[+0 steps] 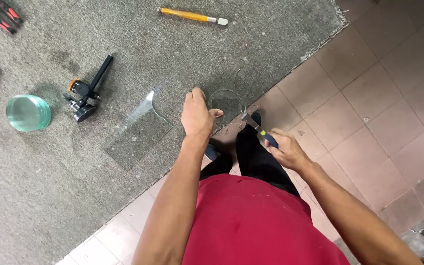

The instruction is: Using a circular glass cutter and pliers to cut a circular shape from a glass pane

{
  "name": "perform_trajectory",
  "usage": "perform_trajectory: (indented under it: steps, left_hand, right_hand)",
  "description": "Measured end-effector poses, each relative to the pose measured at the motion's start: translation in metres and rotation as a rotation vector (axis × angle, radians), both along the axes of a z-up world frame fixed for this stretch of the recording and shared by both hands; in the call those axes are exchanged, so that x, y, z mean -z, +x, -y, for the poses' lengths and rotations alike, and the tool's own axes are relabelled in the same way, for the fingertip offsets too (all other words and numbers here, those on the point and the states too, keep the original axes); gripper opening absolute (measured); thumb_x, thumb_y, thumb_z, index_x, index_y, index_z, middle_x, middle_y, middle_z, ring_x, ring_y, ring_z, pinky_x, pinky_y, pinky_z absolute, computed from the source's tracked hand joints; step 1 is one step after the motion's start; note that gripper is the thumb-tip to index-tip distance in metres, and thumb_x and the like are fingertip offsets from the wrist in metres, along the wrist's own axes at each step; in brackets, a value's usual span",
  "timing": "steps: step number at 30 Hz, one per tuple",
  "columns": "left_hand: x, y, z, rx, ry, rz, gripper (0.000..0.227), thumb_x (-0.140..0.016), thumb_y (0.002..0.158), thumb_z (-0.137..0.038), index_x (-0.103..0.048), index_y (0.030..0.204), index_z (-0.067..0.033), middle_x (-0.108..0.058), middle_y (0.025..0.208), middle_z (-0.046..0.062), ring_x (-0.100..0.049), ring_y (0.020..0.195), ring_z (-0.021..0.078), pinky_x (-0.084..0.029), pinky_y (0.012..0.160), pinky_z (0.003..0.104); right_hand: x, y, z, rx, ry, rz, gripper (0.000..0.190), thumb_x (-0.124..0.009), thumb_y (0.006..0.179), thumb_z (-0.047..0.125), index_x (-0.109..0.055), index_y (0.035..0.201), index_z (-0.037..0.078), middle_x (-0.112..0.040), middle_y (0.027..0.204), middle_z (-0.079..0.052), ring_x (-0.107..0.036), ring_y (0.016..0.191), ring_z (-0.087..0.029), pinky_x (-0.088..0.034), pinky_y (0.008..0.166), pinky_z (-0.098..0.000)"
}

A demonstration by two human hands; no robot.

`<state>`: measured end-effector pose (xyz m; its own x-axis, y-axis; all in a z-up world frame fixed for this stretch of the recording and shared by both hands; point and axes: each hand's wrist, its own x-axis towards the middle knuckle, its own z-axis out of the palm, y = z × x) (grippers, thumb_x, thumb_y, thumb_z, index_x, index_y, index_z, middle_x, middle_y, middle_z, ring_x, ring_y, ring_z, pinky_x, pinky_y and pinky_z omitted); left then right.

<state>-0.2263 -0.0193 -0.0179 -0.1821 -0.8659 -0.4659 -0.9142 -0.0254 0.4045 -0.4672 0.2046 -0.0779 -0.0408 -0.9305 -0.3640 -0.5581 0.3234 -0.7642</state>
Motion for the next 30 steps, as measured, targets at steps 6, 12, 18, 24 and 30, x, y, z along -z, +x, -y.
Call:
perform_trajectory:
  steps: [6,12,18,24,30]
  left_hand:
    - [-0.014,-0.020,-0.022,-0.189,-0.047,0.043,0.080,-0.103,0.075,-0.055,-0.056,0.125,-0.0148,-0.053,0.131,0.007,-0.065,0.133,0.0334,-0.062,0.109,0.049]
    - [0.006,-0.022,-0.011,-0.246,-0.037,-0.226,0.053,-0.094,0.091,-0.028,-0.049,0.118,-0.0142,-0.073,0.106,0.005,-0.072,0.116,0.0377,-0.056,0.106,0.056]
    - [0.037,0.026,0.023,-0.023,0.117,-0.413,0.036,-0.091,0.090,-0.017,-0.069,0.119,-0.0192,-0.085,0.086,0.004,-0.083,0.096,0.0286,-0.061,0.094,0.047]
    - [0.035,0.027,0.045,0.568,-0.123,-0.021,0.041,-0.093,0.086,-0.035,-0.073,0.123,-0.0336,-0.077,0.106,0.001,-0.078,0.112,0.0296,-0.065,0.095,0.049]
    - [0.019,0.038,0.023,0.130,-0.220,0.102,0.086,-0.106,0.067,-0.059,-0.052,0.123,-0.0228,-0.055,0.127,0.004,-0.059,0.130,0.0309,-0.056,0.108,0.048]
  right_hand:
    - [0.026,-0.012,-0.057,0.029,-0.031,-0.149,0.013,-0.070,0.085,0.009,-0.077,0.092,0.018,-0.075,0.098,-0.007,-0.078,0.101,-0.036,-0.064,0.089,-0.0461]
    - [0.057,-0.009,-0.075,-0.178,0.422,-0.341,0.041,-0.073,0.086,0.025,-0.079,0.124,0.010,-0.074,0.134,-0.018,-0.077,0.120,-0.046,-0.065,0.102,-0.0558]
    - [-0.067,0.019,-0.015,-0.168,0.393,-0.019,0.047,-0.067,0.088,0.012,-0.075,0.132,-0.001,-0.068,0.147,-0.030,-0.066,0.133,-0.059,-0.057,0.109,-0.0662]
    - [-0.078,0.039,0.014,-0.152,0.254,0.079,0.043,-0.066,0.087,0.010,-0.079,0.128,0.003,-0.071,0.145,-0.029,-0.065,0.136,-0.058,-0.055,0.111,-0.0630]
    - [-0.062,0.050,0.016,-0.122,0.261,0.050,0.045,-0.064,0.089,0.010,-0.078,0.131,0.004,-0.074,0.142,-0.025,-0.068,0.134,-0.052,-0.055,0.111,-0.0586]
